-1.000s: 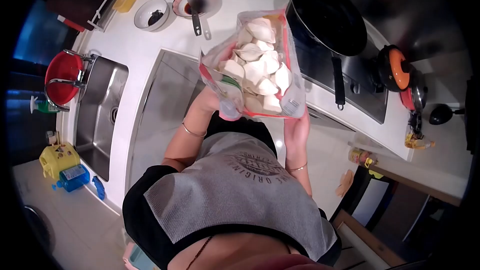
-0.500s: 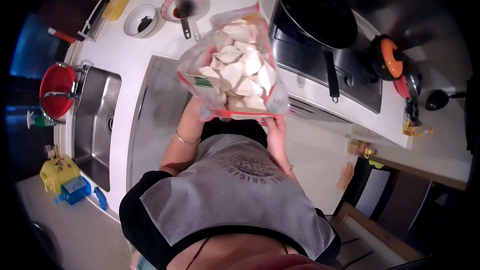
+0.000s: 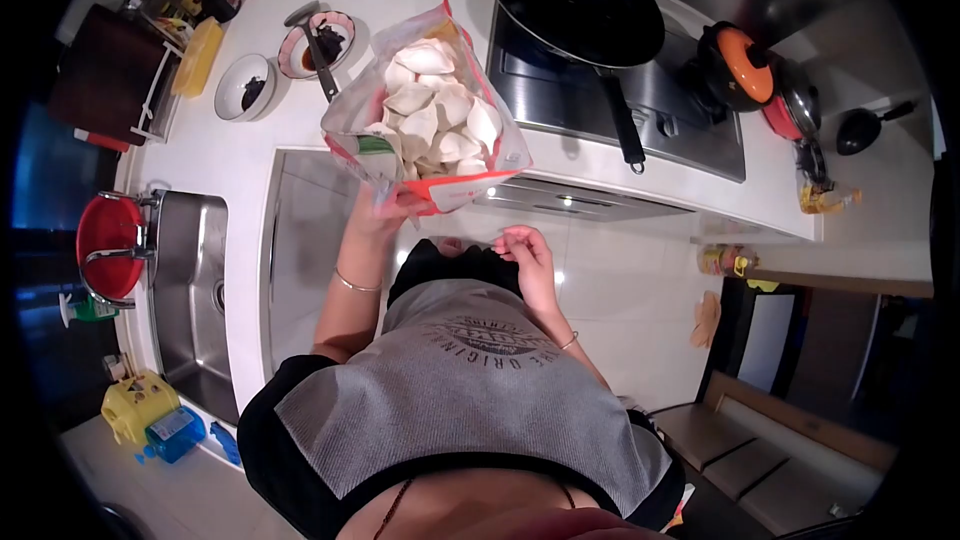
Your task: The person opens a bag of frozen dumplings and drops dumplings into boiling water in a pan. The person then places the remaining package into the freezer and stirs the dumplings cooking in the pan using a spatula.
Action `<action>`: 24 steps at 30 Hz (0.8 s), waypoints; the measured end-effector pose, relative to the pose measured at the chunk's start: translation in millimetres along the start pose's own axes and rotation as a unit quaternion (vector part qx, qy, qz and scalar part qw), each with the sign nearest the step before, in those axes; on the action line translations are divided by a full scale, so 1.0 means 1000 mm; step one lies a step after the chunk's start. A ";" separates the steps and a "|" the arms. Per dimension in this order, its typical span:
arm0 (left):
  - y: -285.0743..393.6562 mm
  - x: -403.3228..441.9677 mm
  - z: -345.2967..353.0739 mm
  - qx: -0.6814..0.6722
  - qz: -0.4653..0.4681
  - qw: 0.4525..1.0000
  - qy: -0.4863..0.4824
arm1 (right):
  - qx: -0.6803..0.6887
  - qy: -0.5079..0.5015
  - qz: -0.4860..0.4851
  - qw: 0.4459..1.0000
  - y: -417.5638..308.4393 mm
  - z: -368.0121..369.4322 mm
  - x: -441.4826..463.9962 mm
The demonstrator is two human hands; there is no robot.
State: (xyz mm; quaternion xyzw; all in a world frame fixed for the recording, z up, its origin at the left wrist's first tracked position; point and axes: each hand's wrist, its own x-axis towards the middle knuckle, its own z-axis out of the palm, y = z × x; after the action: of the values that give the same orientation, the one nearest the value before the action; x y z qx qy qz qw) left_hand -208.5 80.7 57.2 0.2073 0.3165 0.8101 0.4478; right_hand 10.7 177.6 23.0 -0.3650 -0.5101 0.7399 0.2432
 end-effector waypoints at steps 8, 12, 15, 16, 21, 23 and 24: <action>0.020 0.061 0.007 0.068 0.006 0.997 -0.018 | 0.006 0.033 -0.011 0.999 0.008 -0.008 -0.003; 0.033 0.097 0.029 0.133 0.045 0.990 -0.007 | 0.031 0.047 -0.004 0.998 0.008 -0.010 -0.006; 0.035 0.129 0.036 0.138 0.084 0.985 -0.052 | 0.038 0.065 0.008 0.997 0.011 -0.013 -0.007; 0.034 0.141 0.032 0.138 0.078 0.985 -0.065 | 0.039 0.074 0.009 0.996 0.009 -0.013 -0.009; 0.033 0.178 0.023 0.129 0.049 0.988 -0.074 | 0.031 0.094 -0.062 0.993 -0.004 -0.012 -0.004; 0.032 0.188 0.028 0.119 0.058 0.988 -0.085 | 0.012 0.091 -0.109 0.990 -0.028 -0.004 0.011; 0.032 0.192 0.030 0.115 0.060 0.987 -0.091 | 0.004 0.073 -0.143 0.987 -0.043 0.001 0.024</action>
State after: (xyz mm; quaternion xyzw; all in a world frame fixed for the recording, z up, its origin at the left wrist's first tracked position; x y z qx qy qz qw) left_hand -307.4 242.2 110.6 0.3492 0.3523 0.7715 0.3985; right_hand -5.7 210.2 55.7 -0.3404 -0.5352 0.6710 0.3840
